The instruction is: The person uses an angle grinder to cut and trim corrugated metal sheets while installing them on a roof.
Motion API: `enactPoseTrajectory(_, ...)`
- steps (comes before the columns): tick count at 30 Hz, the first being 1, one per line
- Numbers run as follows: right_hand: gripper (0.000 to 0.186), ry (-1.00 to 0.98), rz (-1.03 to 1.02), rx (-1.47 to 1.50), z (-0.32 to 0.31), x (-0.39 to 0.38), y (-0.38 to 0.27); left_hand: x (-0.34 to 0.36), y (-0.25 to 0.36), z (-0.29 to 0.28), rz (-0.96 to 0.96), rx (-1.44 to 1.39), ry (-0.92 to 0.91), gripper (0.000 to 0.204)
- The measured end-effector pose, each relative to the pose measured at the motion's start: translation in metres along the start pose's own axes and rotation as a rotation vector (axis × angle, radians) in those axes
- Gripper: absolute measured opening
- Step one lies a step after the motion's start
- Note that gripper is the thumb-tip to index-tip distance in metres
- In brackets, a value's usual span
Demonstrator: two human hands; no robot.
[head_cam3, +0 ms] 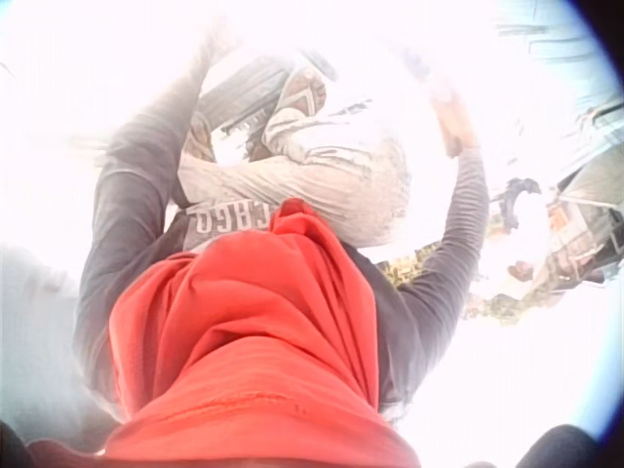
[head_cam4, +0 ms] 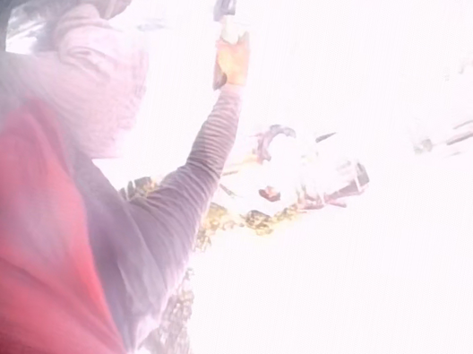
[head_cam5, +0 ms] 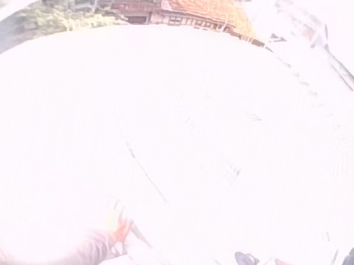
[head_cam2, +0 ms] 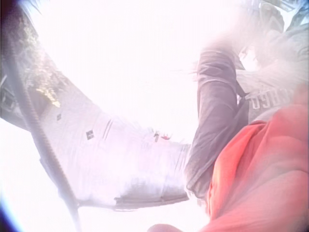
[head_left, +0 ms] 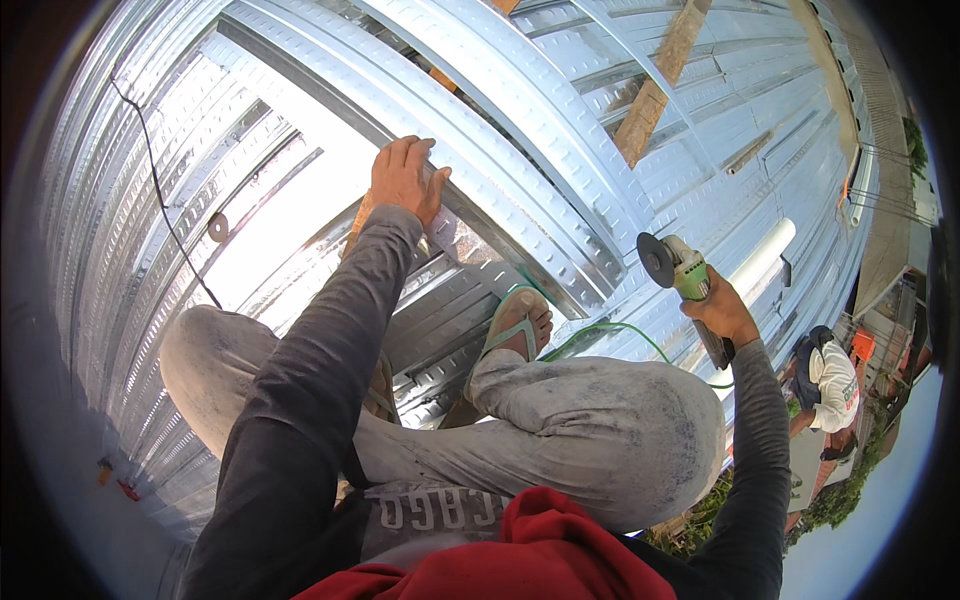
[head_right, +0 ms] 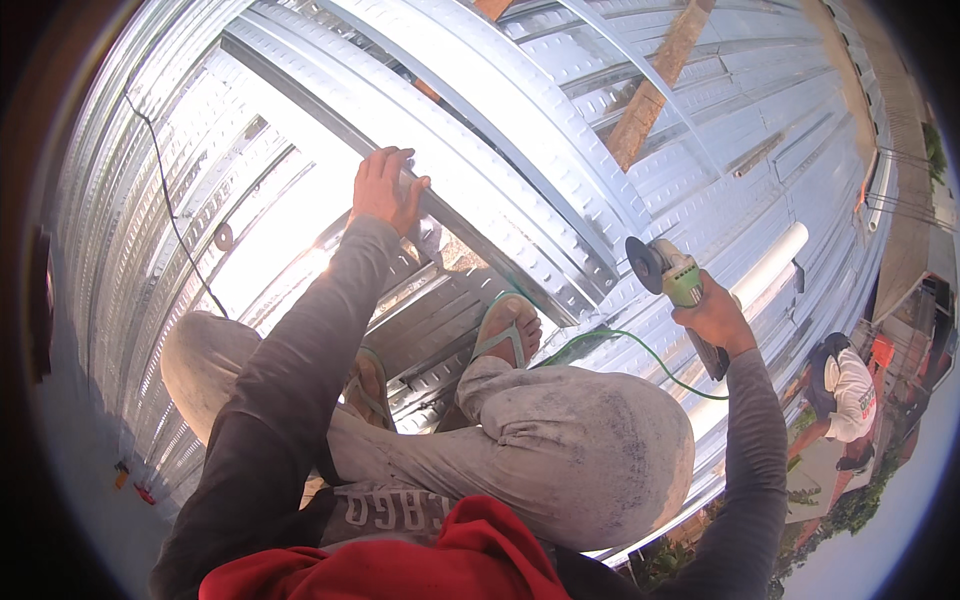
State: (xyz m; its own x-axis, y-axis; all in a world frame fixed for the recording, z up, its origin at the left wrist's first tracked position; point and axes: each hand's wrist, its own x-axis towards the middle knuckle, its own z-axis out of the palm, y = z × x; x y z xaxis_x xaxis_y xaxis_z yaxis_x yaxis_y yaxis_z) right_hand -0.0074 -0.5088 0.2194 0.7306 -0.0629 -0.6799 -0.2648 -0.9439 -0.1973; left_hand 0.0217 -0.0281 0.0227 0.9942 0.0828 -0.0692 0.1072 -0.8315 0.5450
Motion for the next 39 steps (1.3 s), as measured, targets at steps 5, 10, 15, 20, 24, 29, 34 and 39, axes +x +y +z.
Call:
enactPoseTrajectory(5,0.048,0.08,0.031,0.41,0.007,-0.015,0.02,0.083,-0.025,-0.021,0.091,0.291,0.035,0.054)
enactPoseTrajectory(10,0.047,0.115,0.096,0.664,0.021,-0.033,0.053,0.143,-0.063,-0.027,0.097,0.382,-0.013,0.058)
enactPoseTrajectory(15,0.047,0.12,0.112,0.75,0.038,-0.035,0.076,0.166,-0.058,-0.042,0.388,0.64,-0.182,0.059)
enactPoseTrajectory(20,0.046,0.124,0.106,0.631,0.03,-0.035,0.057,0.194,-0.038,-0.053,0.32,0.552,-0.205,0.063)
enactPoseTrajectory(24,0.05,0.098,0.062,0.465,0.02,-0.013,0.027,0.209,-0.024,-0.056,0.21,0.604,-0.28,0.06)
enactPoseTrajectory(29,0.058,0.036,-0.008,0.16,0.013,0.034,-0.02,0.242,-0.053,-0.031,0.154,0.542,-0.374,0.058)
enactPoseTrajectory(34,0.059,-0.095,-0.065,-0.01,0.01,0.061,-0.049,0.248,-0.055,-0.012,0.249,0.737,-0.457,0.057)
enactPoseTrajectory(39,0.06,-0.156,-0.089,-0.11,0.015,0.066,-0.052,0.245,-0.071,-0.002,0.435,1.103,-0.565,0.057)
